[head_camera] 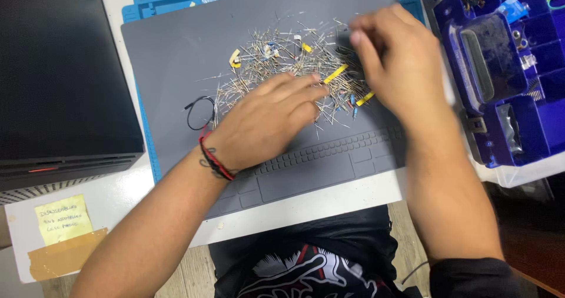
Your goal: The person sorts a pile of loose electronic components, including resistors, capacitors, and diodes, on a gray mat. They pick up individual items, separate them, and place them into compartments of a blue plastic organizer box.
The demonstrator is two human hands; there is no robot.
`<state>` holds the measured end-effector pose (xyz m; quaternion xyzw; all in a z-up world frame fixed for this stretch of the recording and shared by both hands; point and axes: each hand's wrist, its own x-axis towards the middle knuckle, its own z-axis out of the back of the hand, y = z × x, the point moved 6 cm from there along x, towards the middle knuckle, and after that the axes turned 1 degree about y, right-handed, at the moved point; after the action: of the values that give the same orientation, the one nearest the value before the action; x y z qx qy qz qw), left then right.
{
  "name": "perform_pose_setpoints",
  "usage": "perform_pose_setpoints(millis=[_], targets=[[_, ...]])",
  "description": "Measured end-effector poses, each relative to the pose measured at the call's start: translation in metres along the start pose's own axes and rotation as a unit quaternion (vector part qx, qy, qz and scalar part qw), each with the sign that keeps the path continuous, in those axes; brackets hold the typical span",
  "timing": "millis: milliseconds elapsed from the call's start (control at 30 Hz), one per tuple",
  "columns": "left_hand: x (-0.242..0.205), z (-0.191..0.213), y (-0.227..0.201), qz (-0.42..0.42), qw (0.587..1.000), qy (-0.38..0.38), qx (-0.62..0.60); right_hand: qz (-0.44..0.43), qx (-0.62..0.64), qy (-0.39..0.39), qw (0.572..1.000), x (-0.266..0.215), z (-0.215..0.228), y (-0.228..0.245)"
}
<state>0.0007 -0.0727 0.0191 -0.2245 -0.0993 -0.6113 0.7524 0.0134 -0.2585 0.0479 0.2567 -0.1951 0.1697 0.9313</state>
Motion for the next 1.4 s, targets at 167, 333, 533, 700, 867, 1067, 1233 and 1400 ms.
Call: perform_pose_setpoints(millis=[167,333,533,700,867,1067,1233,1400], targets=[[-0.004,-0.002,0.011,0.04,0.999,0.017,0.029,-0.094,-0.072,0.251,0.961,-0.014,-0.012,0.001],[-0.007,0.01,0.02,0.052,0.998,0.004,0.041,-0.054,-0.063,0.211,0.974,-0.012,-0.024,0.002],[-0.009,0.023,0.024,0.063,0.996,-0.041,0.045,-0.011,0.025,0.202,0.979,-0.003,-0.031,0.02],[-0.004,0.021,0.019,0.057,0.997,-0.054,0.017,-0.038,0.105,0.134,0.985,-0.004,-0.012,0.013],[-0.001,-0.013,0.012,0.032,0.998,0.048,0.004,-0.03,0.021,0.131,0.991,-0.004,-0.004,0.006],[-0.013,0.004,0.025,0.066,0.998,0.009,-0.005,-0.012,-0.004,0.194,0.981,-0.007,-0.034,0.012],[-0.015,0.049,0.042,0.104,0.985,-0.093,-0.105,0.027,0.003,0.119,0.993,-0.003,-0.033,0.018],[-0.035,0.09,0.06,0.224,0.954,-0.159,-0.117,0.065,0.043,0.033,0.996,-0.001,-0.021,0.041]])
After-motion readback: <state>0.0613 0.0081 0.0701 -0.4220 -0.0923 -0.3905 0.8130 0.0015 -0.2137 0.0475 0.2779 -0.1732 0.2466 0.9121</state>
